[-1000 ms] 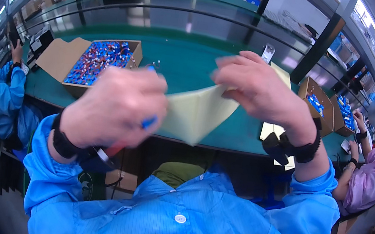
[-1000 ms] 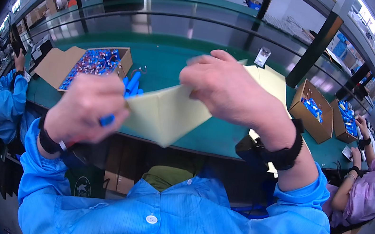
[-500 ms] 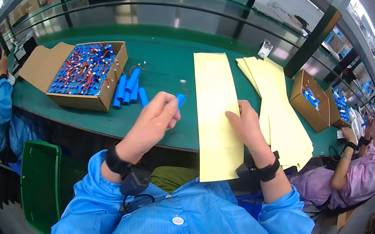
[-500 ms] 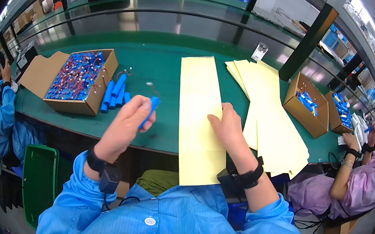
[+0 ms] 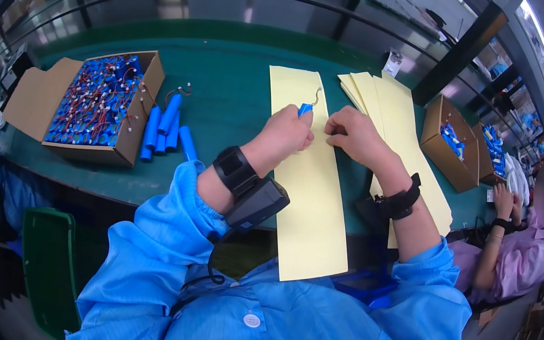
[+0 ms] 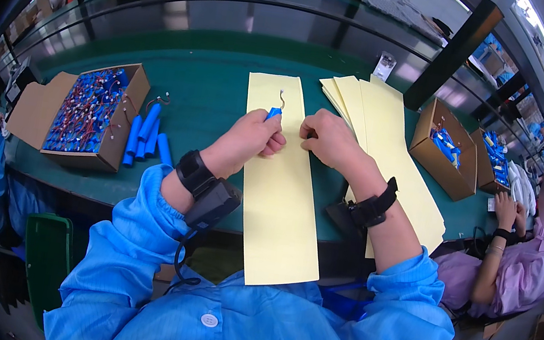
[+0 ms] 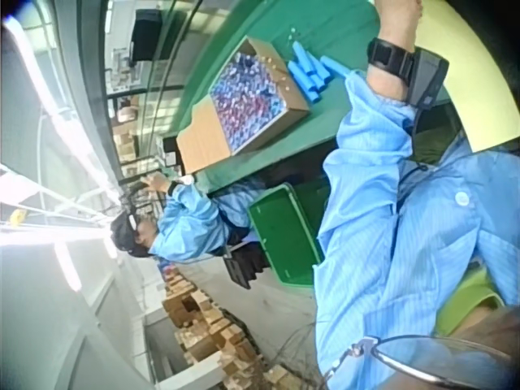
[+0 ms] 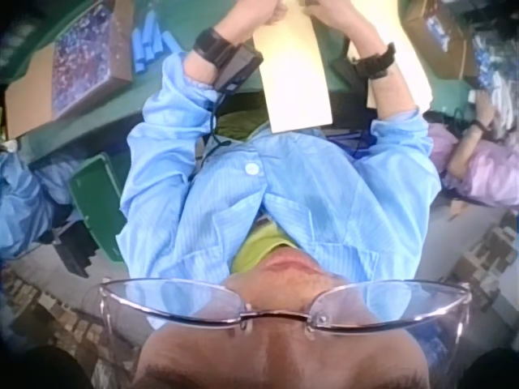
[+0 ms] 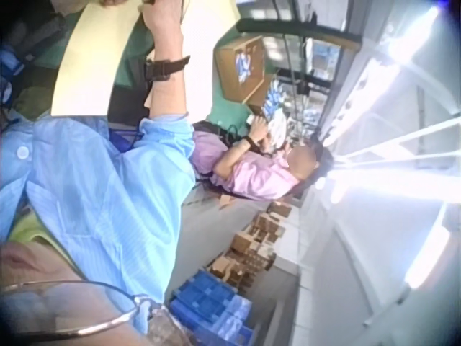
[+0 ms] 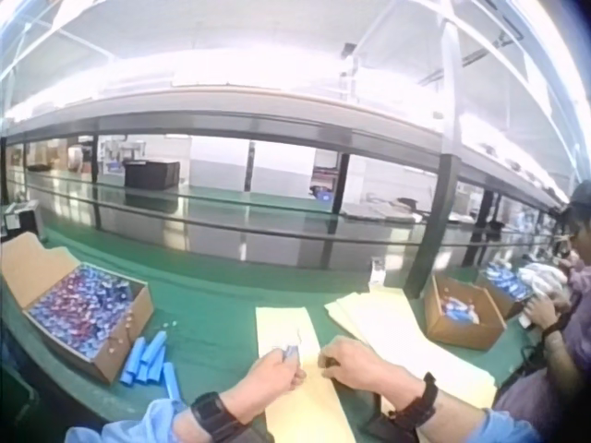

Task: The recorder assembles small battery packs by applying insulation sheets to individual cells and placing them into a box.

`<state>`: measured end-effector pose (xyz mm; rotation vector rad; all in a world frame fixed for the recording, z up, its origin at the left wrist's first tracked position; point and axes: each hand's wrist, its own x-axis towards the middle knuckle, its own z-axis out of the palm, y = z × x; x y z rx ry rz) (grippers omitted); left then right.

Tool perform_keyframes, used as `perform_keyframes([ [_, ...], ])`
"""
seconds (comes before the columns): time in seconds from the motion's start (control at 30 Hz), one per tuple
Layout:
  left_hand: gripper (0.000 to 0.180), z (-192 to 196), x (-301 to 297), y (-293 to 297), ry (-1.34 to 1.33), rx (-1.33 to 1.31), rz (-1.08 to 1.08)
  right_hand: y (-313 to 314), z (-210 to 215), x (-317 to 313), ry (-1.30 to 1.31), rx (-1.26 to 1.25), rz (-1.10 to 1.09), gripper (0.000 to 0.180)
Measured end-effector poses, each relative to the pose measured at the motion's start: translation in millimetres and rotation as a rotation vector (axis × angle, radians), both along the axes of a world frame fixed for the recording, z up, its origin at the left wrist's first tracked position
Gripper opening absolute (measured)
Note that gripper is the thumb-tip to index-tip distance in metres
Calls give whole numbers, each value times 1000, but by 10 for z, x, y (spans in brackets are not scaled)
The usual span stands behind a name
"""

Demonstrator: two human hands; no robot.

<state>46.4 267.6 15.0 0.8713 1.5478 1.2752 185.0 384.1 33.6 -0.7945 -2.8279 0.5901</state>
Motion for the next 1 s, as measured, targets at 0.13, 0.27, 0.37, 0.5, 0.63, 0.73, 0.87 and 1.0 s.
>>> perform_keyframes([
  [0.13,28,-164,13,49,143,23,-6,101,-43,28,-1,-236,6,10],
  [0.27,29,-284,23,96,331,72,1,89,-55,55,-8,-237,-5,9],
  [0.37,29,-278,37,92,414,98,10,-27,-30,76,5,-131,-17,10],
  [0.5,28,-268,44,79,477,102,22,-117,-39,104,43,31,20,5],
  [0.63,28,-240,72,60,513,123,30,-156,-53,141,125,165,105,4],
  [0.73,29,-224,91,50,561,107,45,-183,-27,139,75,182,121,6],
  [0.87,30,-212,106,42,591,120,49,-225,9,182,103,261,181,10],
  [1.0,30,-233,97,56,594,123,58,-284,47,215,264,339,306,14],
])
